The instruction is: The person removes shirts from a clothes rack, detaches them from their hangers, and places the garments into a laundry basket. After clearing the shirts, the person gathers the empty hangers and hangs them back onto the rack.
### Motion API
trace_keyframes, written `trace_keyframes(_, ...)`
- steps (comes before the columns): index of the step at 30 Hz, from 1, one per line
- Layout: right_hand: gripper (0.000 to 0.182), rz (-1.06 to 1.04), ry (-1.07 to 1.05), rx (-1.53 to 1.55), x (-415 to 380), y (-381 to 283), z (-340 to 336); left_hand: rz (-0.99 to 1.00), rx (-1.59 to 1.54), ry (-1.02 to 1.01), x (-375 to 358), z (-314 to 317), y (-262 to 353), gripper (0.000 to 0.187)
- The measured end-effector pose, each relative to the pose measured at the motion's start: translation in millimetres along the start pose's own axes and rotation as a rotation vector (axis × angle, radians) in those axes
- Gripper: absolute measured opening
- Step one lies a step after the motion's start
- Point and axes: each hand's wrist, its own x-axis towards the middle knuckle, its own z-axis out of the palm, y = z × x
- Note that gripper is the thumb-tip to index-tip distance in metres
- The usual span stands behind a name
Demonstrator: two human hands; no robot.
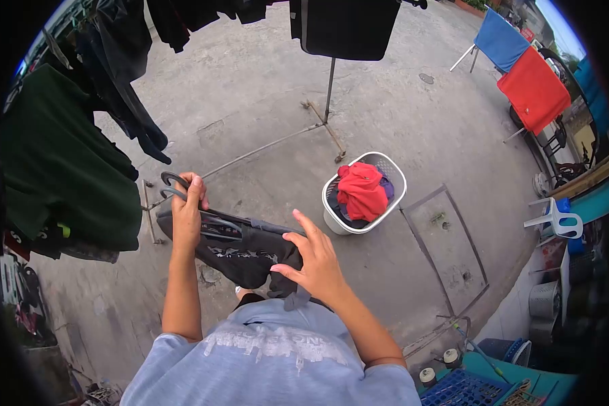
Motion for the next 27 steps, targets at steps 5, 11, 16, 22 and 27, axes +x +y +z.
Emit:
trace_keyframes(5, 0.021, 0.217, 0.079, 0.266, -36, 57, 16, 0.019, -0.09, 0.091, -2, 14, -12, 0.019)
trace_keyframes(11, 0.009, 0.037, 0.192, 0.195, -10, 61, 32, 0.078, -0.131, 0.319, 12, -4, -47, 0.016)
trace_keyframes(16, 0.009, -0.114, 0.255, 0.053, 23, 52, 28, 0.058, -0.078, 0.426, 30, -38, -113, 0.015)
trace_keyframes(22, 0.006, 0.142, 0.369, 0.08, 43, 73, 31, -0.032, -0.085, 0.439, 54, -50, -164, 0.016)
trace_keyframes(27, 0.012, 0.423, 0.556, 0.214, 37, 109, 51, -0.088, -0.195, 0.355, 71, -37, -168, 0.018)
